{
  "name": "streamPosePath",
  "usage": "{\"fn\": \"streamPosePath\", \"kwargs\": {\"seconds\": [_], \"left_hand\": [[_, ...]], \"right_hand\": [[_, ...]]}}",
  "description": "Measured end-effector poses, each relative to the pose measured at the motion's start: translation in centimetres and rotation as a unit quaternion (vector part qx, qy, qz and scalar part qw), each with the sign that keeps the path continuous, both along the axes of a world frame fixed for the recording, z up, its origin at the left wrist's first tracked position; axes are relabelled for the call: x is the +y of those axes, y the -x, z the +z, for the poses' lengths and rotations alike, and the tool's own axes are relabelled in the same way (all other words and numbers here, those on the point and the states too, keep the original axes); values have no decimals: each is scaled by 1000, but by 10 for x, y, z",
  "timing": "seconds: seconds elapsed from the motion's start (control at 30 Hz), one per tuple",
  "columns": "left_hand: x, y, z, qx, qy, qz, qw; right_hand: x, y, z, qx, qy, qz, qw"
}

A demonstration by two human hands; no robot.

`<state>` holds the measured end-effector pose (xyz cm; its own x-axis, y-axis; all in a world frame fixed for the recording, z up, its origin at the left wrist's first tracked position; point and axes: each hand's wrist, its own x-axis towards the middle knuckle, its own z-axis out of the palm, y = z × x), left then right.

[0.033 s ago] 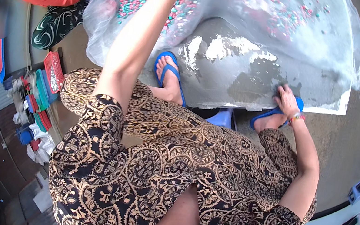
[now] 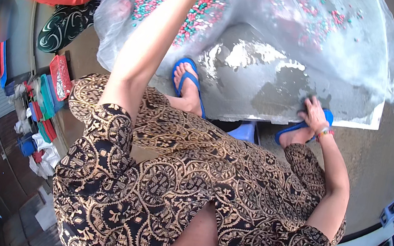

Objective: The person sits at a table and sorts small red and green bottle caps from a large pile on a plastic sheet. They pick up caps by hand and place them into separate piles or containers. Other workers are visible in the background performing similar sorting tasks.

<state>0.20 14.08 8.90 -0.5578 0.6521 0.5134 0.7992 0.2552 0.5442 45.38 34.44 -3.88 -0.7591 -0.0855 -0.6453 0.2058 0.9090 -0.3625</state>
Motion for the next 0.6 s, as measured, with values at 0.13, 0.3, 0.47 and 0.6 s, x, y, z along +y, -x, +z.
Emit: {"fn": "streamPosePath", "kwargs": {"seconds": [0.13,0.3,0.47,0.6], "left_hand": [[-14,-92,-7,-493,345,-405,689],[-40,-201,-52,-396,482,-394,675],[-73,-289,-32,68,533,-321,780],[-96,-320,-30,-13,397,-275,876]], "right_hand": [[2,-1,-4,-70,-47,69,994],[47,49,0,-195,352,-487,775],[106,77,28,-76,552,-565,608],[160,105,24,59,545,-712,439]]}}
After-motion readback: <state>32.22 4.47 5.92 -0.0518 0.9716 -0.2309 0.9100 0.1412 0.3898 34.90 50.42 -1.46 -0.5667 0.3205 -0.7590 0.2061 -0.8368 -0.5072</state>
